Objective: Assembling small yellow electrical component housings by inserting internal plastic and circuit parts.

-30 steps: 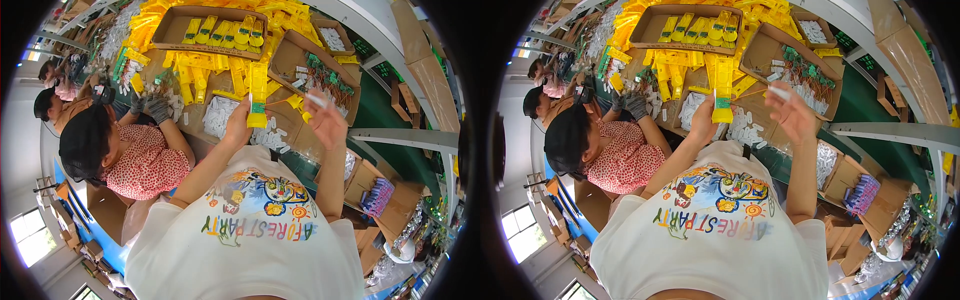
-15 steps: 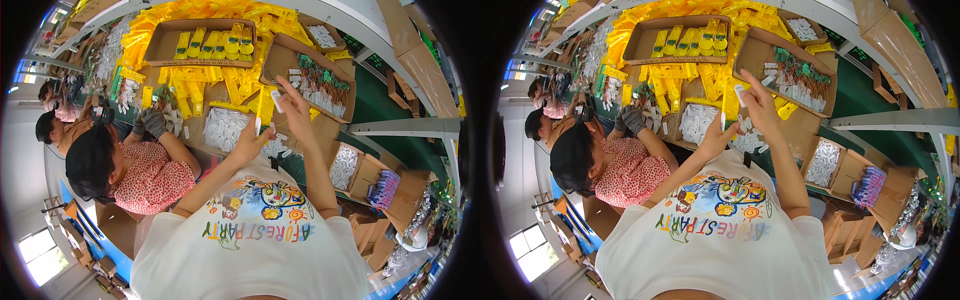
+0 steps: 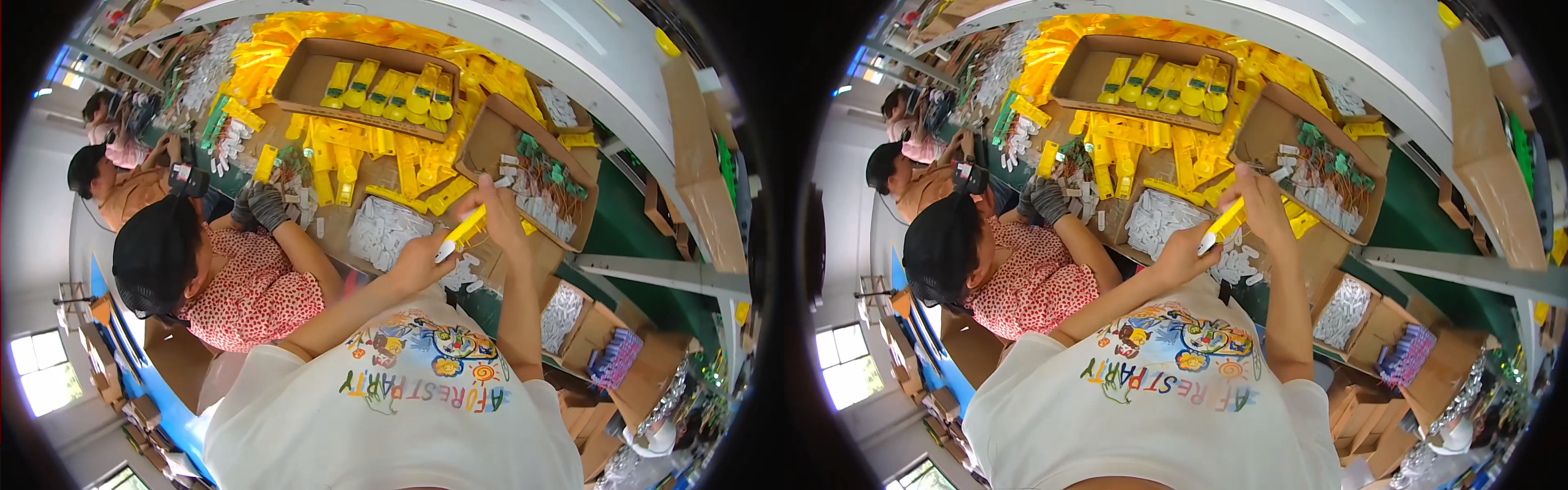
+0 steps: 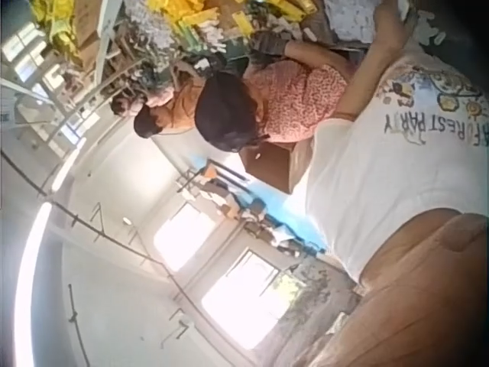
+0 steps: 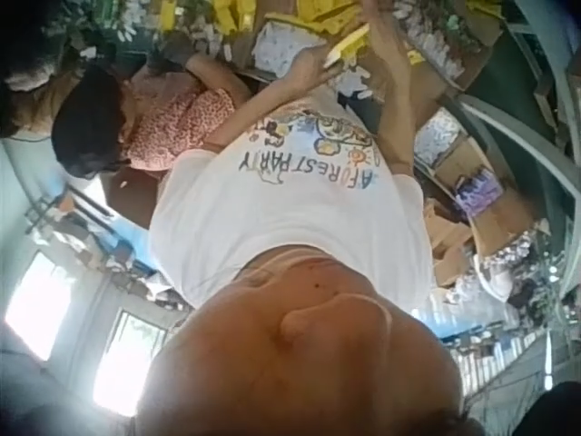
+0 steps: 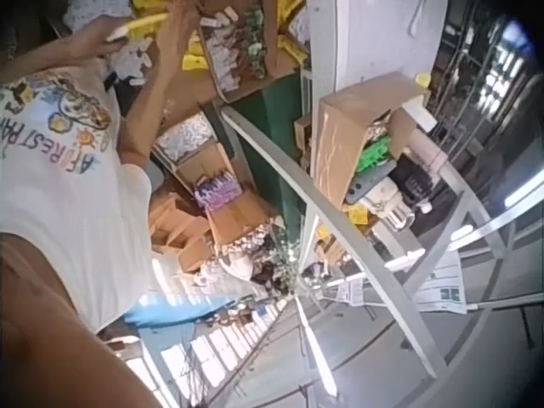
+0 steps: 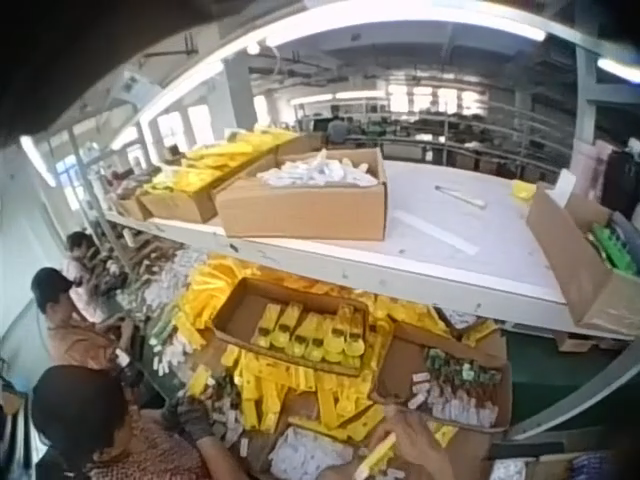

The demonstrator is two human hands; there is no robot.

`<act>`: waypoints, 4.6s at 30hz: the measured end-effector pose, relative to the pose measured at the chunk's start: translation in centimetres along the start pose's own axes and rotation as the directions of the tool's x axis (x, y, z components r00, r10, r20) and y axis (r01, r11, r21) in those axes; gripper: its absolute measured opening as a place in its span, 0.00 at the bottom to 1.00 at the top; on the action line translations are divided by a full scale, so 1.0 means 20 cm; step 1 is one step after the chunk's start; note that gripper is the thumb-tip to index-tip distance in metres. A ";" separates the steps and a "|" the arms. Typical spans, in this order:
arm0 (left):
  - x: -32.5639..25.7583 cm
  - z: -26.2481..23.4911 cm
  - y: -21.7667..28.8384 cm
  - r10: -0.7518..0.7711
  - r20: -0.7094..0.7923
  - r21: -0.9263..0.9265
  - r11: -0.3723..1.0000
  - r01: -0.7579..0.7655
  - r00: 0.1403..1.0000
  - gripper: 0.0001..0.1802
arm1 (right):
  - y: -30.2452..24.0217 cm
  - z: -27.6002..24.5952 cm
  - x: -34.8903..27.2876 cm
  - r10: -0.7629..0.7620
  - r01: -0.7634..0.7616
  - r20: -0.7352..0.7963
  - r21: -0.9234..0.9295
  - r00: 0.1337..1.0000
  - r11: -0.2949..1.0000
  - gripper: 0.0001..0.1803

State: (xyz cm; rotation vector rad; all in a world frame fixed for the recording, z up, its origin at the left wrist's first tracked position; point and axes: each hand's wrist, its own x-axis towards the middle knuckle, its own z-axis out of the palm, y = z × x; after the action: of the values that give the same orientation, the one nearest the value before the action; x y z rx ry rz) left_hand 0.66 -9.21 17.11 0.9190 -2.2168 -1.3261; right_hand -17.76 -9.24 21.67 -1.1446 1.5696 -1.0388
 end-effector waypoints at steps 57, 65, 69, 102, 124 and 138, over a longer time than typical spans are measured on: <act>-0.10 0.13 -0.21 -0.569 0.175 -0.697 0.505 0.509 0.804 0.23 | 0.59 0.23 -0.25 0.180 -0.151 -0.198 0.156 0.963 0.976 0.09; -0.03 0.15 -0.10 -0.469 0.273 -0.658 0.546 0.519 0.840 0.29 | 0.38 0.27 -0.35 0.056 -0.036 -0.056 0.318 0.997 0.947 0.10; 0.01 0.14 -0.07 -0.525 0.297 -0.738 0.404 0.541 0.797 0.28 | 0.33 0.28 -0.36 0.008 0.012 -0.061 0.323 0.998 0.946 0.12; 0.04 -0.09 -0.01 -0.383 0.133 -0.868 0.401 0.294 0.914 0.22 | 0.11 -0.20 0.14 -0.216 0.260 -0.175 0.287 0.960 0.922 0.12; 0.02 -0.14 0.32 -0.264 -0.308 -0.660 0.751 -0.005 0.914 0.26 | 0.01 0.04 -0.34 -0.462 0.426 -0.028 -0.343 0.886 0.837 0.13; 0.02 -0.16 0.19 -0.192 0.072 -0.997 0.016 0.077 0.979 0.17 | -0.06 0.09 -0.38 -0.188 0.200 -0.192 0.044 0.963 0.979 0.17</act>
State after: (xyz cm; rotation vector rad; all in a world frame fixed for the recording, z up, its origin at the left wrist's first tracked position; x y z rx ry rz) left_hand 1.11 -10.23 21.92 0.4909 -0.5032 -2.3052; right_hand -14.58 -2.38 23.77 -1.2042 1.5790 -1.3502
